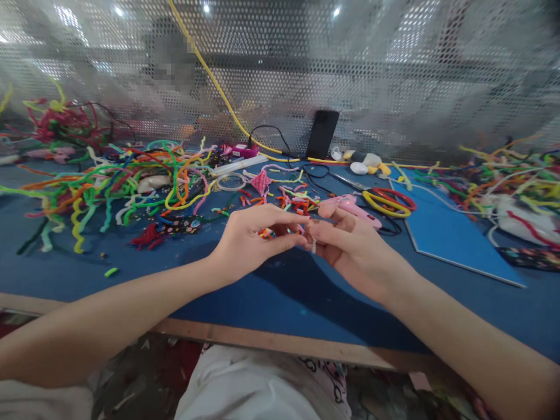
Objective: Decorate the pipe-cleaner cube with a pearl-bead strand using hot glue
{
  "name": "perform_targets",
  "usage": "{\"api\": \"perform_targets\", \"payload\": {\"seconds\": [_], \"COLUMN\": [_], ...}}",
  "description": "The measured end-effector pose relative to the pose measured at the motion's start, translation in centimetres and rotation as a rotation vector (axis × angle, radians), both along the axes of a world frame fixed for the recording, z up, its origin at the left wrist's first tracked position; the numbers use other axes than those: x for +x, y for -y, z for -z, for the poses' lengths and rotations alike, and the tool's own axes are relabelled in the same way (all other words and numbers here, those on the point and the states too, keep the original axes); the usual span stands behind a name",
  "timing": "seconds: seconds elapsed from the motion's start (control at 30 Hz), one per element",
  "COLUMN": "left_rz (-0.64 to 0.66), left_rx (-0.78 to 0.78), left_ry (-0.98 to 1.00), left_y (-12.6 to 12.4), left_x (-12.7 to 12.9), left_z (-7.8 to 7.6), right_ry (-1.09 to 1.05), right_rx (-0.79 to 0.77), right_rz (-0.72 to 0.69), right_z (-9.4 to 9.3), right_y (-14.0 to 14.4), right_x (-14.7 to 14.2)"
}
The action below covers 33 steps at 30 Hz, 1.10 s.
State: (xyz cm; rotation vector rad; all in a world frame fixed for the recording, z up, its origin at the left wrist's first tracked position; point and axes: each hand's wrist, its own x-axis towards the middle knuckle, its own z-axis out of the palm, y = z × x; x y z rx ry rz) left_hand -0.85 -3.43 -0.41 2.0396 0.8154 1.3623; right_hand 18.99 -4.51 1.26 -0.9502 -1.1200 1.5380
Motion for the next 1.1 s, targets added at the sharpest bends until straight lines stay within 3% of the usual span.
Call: {"api": "perform_targets", "payload": {"seconds": [0.23, 0.4, 0.67, 0.83, 1.1], "left_rz": [-0.035, 0.061, 0.203, 0.307, 0.390], "left_rx": [0.007, -0.031, -0.372, -0.615, -0.702], "left_ry": [0.031, 0.123, 0.162, 0.284, 0.311], "left_y": [0.19, -0.05, 0.33, 0.54, 0.30], "left_x": [0.38, 0.24, 0.28, 0.78, 0.84], "left_z": [0.06, 0.12, -0.59, -0.68, -0.11], "right_ry": [0.025, 0.011, -0.023, 0.128, 0.337], "right_rx": [-0.003, -0.036, -0.077, 0.111, 0.389], "right_rz": [-0.006, -0.068, -0.124, -0.085, -0.021], "right_z": [0.29, 0.18, 0.16, 0.30, -0.06], "right_y": [0.10, 0.17, 0.16, 0.06, -0.16], "right_x": [-0.07, 0.10, 0.17, 0.35, 0.78]}}
